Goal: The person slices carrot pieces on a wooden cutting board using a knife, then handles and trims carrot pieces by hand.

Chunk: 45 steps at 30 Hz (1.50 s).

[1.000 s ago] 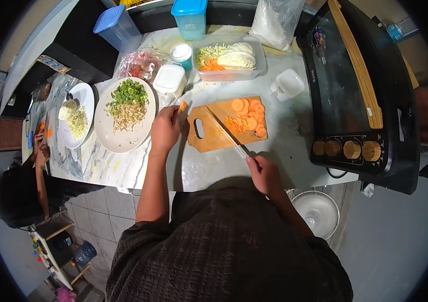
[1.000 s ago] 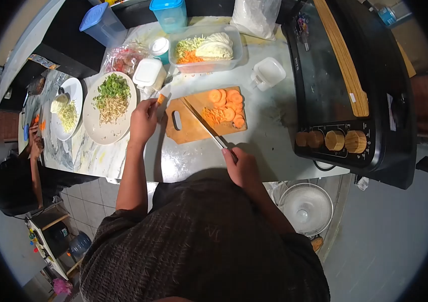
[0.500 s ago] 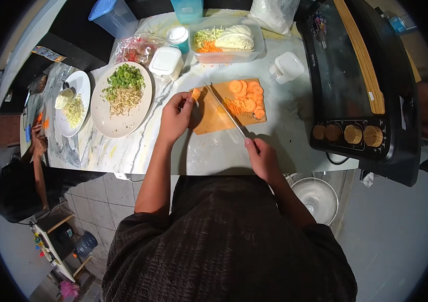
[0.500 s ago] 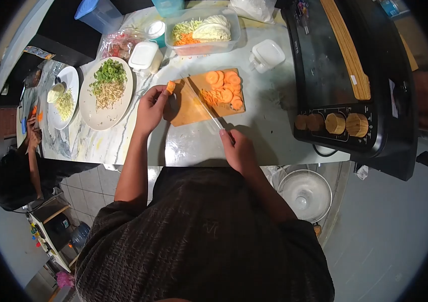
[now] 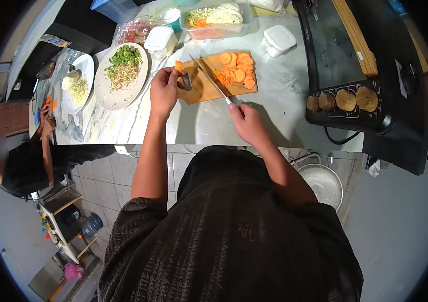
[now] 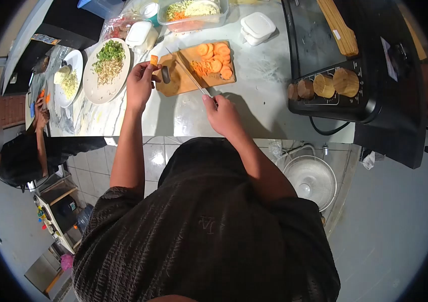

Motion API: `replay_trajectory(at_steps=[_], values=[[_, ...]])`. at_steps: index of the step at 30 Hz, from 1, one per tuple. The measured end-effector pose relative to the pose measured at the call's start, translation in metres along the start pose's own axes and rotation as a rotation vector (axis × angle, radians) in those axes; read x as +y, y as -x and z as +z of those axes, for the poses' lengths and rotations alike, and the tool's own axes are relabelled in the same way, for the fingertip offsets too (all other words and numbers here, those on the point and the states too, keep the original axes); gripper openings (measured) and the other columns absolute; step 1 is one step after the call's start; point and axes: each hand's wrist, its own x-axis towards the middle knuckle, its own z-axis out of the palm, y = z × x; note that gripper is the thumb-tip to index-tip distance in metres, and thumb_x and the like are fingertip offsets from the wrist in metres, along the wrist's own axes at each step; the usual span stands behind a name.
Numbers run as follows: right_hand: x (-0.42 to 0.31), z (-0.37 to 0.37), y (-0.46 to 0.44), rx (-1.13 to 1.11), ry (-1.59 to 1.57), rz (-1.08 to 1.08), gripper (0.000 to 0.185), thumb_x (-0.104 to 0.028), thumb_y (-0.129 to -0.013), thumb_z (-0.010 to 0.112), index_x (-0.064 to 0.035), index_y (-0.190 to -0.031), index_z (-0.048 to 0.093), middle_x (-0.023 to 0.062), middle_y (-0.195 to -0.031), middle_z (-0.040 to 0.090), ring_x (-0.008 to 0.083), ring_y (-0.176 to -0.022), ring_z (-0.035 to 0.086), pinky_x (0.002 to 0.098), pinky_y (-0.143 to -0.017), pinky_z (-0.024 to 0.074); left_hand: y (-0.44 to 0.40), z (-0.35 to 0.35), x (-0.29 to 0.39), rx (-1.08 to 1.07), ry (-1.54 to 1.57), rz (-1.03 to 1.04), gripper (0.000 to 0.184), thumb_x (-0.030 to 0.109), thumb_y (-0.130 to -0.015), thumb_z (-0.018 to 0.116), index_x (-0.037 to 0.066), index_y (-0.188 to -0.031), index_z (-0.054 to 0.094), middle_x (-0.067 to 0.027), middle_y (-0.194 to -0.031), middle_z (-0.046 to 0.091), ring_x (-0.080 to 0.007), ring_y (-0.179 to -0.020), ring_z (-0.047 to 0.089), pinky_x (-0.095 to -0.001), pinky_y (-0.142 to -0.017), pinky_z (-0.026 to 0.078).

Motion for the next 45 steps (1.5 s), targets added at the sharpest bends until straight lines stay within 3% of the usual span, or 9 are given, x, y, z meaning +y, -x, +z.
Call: replay_trajectory(at_steps=[14, 19, 21, 23, 27, 28, 30, 40, 45], values=[[0.019, 0.005, -0.009, 0.099, 0.11, 0.005, 0.043, -0.038, -0.098, 0.046, 0.0019, -0.092, 0.063, 0.025, -0.09, 0.065, 0.0413, -0.09, 0.063, 0.0442, -0.077, 0.0479, 0.047, -0.006, -0.028, 0.034, -0.165, 0.042, 0.022, 0.017, -0.094, 0.062, -0.003, -0.102, 0.066, -0.006, -0.082, 0.07, -0.0094, -0.065, 0.061, -0.0247, -0.061, 0.05], [0.003, 0.01, -0.003, 0.139, 0.096, 0.018, 0.042, -0.037, -0.098, 0.047, 0.0025, -0.088, 0.06, 0.0247, -0.081, 0.063, 0.0423, -0.08, 0.061, 0.0458, -0.071, 0.0468, 0.035, -0.016, -0.027, -0.039, -0.255, 0.016, 0.021, 0.018, -0.091, 0.065, 0.005, -0.106, 0.072, -0.0072, -0.081, 0.072, -0.0113, -0.069, 0.066, -0.0255, -0.063, 0.051], [0.001, 0.017, 0.007, 0.117, 0.094, 0.056, 0.043, -0.037, -0.098, 0.048, 0.0024, -0.087, 0.059, 0.0266, -0.08, 0.062, 0.0455, -0.081, 0.06, 0.0485, -0.071, 0.0464, 0.035, -0.015, -0.028, -0.164, -0.368, 0.196, 0.019, 0.016, -0.089, 0.067, 0.007, -0.104, 0.073, -0.01, -0.085, 0.073, -0.0171, -0.073, 0.069, -0.0266, -0.066, 0.052], [0.005, 0.024, 0.009, 0.168, -0.027, -0.041, 0.042, -0.036, -0.098, 0.053, 0.0026, -0.082, 0.057, 0.0108, -0.063, 0.052, 0.0159, -0.06, 0.047, 0.0349, -0.059, 0.0408, 0.032, -0.013, -0.034, -0.221, -0.357, 0.26, 0.017, 0.012, -0.086, 0.066, 0.008, -0.101, 0.074, -0.0104, -0.093, 0.072, -0.0219, -0.078, 0.07, -0.029, -0.068, 0.054], [-0.001, 0.04, 0.014, 0.255, -0.008, 0.126, 0.038, -0.034, -0.097, 0.055, 0.002, -0.089, 0.061, 0.0047, -0.068, 0.055, 0.0099, -0.064, 0.05, 0.029, -0.06, 0.042, 0.019, -0.009, -0.042, -0.248, -0.375, 0.487, 0.015, 0.011, -0.085, 0.067, 0.011, -0.098, 0.075, -0.0055, -0.103, 0.071, -0.0231, -0.081, 0.069, -0.0315, -0.069, 0.055], [-0.002, 0.042, 0.013, 0.263, -0.006, 0.133, 0.038, -0.034, -0.097, 0.055, 0.002, -0.089, 0.061, 0.0047, -0.068, 0.055, 0.0099, -0.064, 0.05, 0.029, -0.06, 0.042, 0.015, -0.009, -0.04, -0.26, -0.415, 0.516, 0.015, 0.012, -0.084, 0.068, 0.011, -0.097, 0.075, -0.005, -0.102, 0.071, -0.0229, -0.081, 0.069, -0.0311, -0.068, 0.055], [-0.002, 0.046, 0.016, 0.253, -0.053, 0.244, 0.047, -0.042, -0.095, 0.055, 0.0047, -0.094, 0.063, 0.0178, -0.077, 0.065, 0.0267, -0.07, 0.063, 0.0376, -0.069, 0.0481, 0.01, -0.01, -0.037, -0.286, -0.452, 0.541, 0.014, 0.013, -0.084, 0.069, 0.011, -0.096, 0.075, -0.0046, -0.101, 0.071, -0.0226, -0.081, 0.068, -0.0307, -0.068, 0.054], [-0.001, 0.041, -0.001, 0.183, -0.069, 0.267, 0.049, -0.044, -0.094, 0.056, 0.0034, -0.099, 0.065, 0.0174, -0.08, 0.066, 0.0256, -0.074, 0.064, 0.0356, -0.072, 0.0492, -0.013, 0.007, -0.038, -0.33, -0.419, 0.535, 0.013, 0.01, -0.083, 0.068, 0.008, -0.094, 0.075, -0.0063, -0.104, 0.071, -0.0247, -0.085, 0.068, -0.0325, -0.071, 0.055], [-0.003, 0.023, -0.007, 0.091, 0.043, 0.231, 0.046, -0.043, -0.093, 0.057, 0.0026, -0.086, 0.06, 0.0144, -0.07, 0.061, 0.0232, -0.064, 0.058, 0.0382, -0.065, 0.0459, -0.007, 0.013, -0.039, -0.34, -0.472, 0.456, 0.016, 0.011, -0.082, 0.069, 0.007, -0.098, 0.073, -0.0084, -0.108, 0.069, -0.0258, -0.085, 0.068, -0.0331, -0.072, 0.055]])
